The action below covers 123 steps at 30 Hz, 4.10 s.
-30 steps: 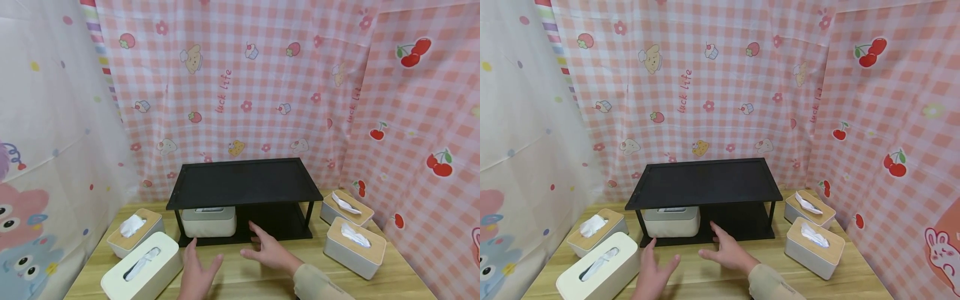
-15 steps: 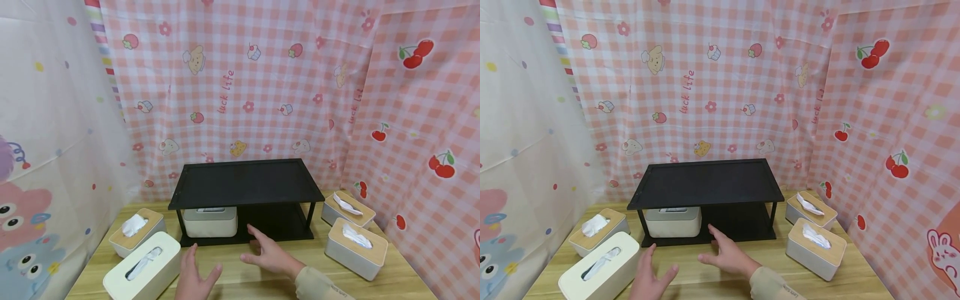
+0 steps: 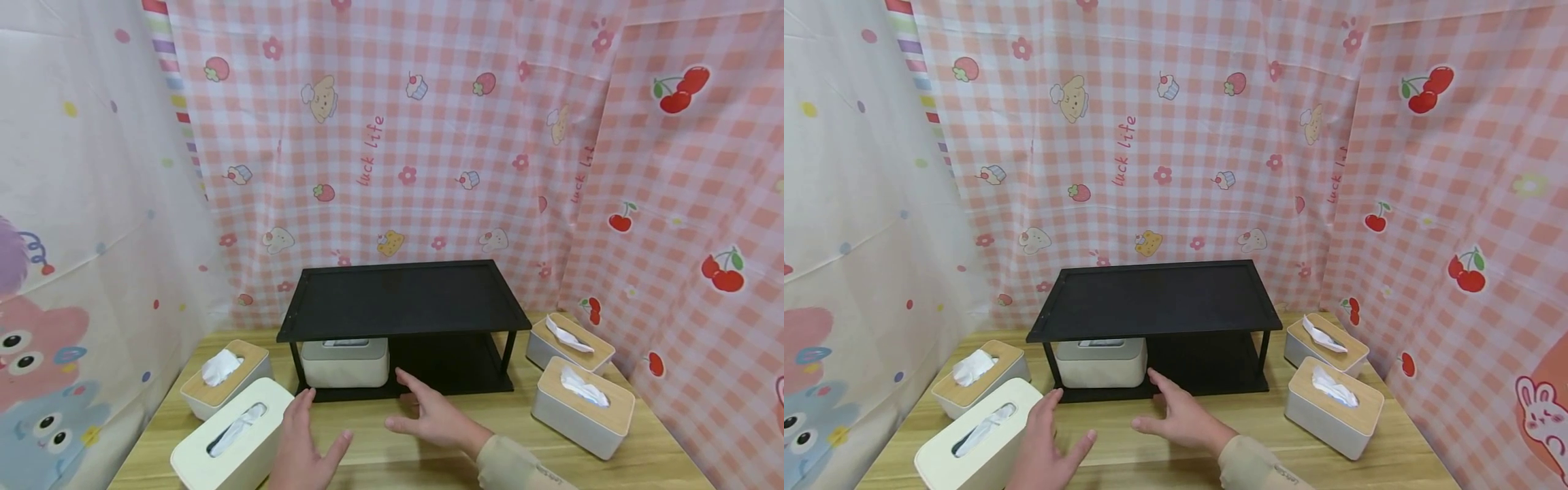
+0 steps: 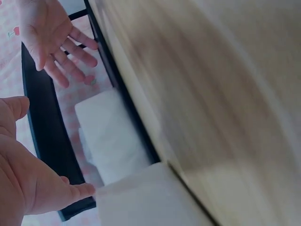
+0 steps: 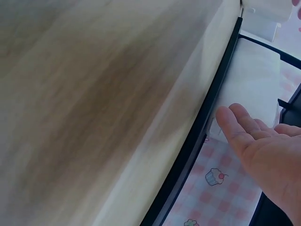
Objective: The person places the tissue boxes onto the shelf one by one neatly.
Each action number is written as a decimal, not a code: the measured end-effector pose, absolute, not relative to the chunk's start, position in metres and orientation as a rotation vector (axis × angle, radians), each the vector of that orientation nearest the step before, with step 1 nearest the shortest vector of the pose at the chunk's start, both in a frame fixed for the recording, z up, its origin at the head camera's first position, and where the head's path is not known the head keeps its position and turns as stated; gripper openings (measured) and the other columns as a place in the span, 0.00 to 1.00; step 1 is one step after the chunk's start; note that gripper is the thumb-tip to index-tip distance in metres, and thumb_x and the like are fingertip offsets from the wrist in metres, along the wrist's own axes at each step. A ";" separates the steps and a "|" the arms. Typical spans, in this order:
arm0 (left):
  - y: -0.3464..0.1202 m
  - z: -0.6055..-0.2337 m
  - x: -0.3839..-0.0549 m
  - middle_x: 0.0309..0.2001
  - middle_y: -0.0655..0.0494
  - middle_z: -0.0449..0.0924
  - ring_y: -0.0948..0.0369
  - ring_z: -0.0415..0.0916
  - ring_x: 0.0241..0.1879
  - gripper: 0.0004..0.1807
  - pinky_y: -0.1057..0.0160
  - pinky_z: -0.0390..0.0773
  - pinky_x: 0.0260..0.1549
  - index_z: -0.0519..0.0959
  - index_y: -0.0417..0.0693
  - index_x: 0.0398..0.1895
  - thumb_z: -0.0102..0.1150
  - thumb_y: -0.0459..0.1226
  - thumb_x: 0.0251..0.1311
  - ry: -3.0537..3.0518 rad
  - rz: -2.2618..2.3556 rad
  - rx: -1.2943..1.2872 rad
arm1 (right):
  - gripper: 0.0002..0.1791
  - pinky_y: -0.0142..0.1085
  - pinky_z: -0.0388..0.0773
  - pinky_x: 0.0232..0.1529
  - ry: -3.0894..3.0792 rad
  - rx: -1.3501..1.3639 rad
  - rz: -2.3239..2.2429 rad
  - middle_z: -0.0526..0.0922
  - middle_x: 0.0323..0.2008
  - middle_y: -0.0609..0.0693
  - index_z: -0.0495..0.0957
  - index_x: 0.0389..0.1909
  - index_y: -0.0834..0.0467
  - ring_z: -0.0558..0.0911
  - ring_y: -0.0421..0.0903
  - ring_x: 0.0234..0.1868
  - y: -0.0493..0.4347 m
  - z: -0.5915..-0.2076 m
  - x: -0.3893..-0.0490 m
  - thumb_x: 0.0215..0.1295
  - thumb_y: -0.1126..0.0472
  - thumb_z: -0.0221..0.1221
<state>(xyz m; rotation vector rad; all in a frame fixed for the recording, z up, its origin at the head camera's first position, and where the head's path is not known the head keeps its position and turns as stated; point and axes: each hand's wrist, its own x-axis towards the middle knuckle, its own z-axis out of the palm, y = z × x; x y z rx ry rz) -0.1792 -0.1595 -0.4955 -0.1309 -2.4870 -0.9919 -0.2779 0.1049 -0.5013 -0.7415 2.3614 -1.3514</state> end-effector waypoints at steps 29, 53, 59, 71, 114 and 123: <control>-0.248 -0.496 -0.159 0.64 0.29 0.73 0.33 0.70 0.65 0.51 0.33 0.71 0.63 0.68 0.31 0.69 0.79 0.56 0.53 -2.514 -0.692 0.321 | 0.55 0.58 0.72 0.75 2.271 -0.850 -1.346 0.55 0.87 0.53 0.49 0.87 0.57 0.71 0.62 0.78 0.060 -0.496 -0.271 0.73 0.35 0.64; -0.297 -0.487 -0.171 0.71 0.18 0.63 0.26 0.64 0.69 0.76 0.28 0.65 0.70 0.59 0.23 0.75 0.76 0.75 0.40 -2.874 -0.617 0.434 | 0.55 0.57 0.72 0.75 2.242 -0.838 -1.360 0.55 0.87 0.55 0.49 0.87 0.56 0.71 0.60 0.79 0.062 -0.498 -0.272 0.72 0.33 0.64; -0.310 -0.482 -0.179 0.71 0.13 0.59 0.23 0.62 0.68 0.80 0.25 0.59 0.73 0.53 0.19 0.75 0.73 0.76 0.41 -3.069 -0.561 0.388 | 0.55 0.56 0.72 0.76 2.245 -0.830 -1.363 0.55 0.86 0.53 0.49 0.87 0.55 0.71 0.60 0.79 0.063 -0.499 -0.271 0.72 0.34 0.64; -0.315 -0.487 -0.181 0.71 0.14 0.62 0.23 0.64 0.66 0.78 0.24 0.65 0.68 0.56 0.20 0.75 0.80 0.72 0.39 -3.094 -0.581 0.240 | 0.54 0.57 0.73 0.74 2.252 -0.833 -1.365 0.57 0.86 0.56 0.49 0.87 0.55 0.71 0.61 0.78 0.066 -0.499 -0.270 0.73 0.36 0.64; -0.212 -0.496 -0.191 0.74 0.29 0.70 0.28 0.63 0.74 0.70 0.26 0.66 0.70 0.68 0.28 0.75 0.88 0.62 0.33 -2.854 -0.873 -0.547 | 0.49 0.57 0.77 0.71 2.192 -0.772 -1.464 0.65 0.81 0.63 0.52 0.86 0.58 0.79 0.60 0.72 0.111 -0.499 -0.256 0.75 0.42 0.65; -0.187 -0.490 -0.192 0.81 0.29 0.56 0.28 0.51 0.80 0.74 0.26 0.63 0.72 0.61 0.31 0.80 0.93 0.54 0.31 -2.915 -1.126 -0.419 | 0.47 0.52 0.80 0.68 2.164 -0.770 -1.506 0.64 0.81 0.64 0.53 0.85 0.64 0.79 0.60 0.71 0.132 -0.502 -0.245 0.77 0.47 0.65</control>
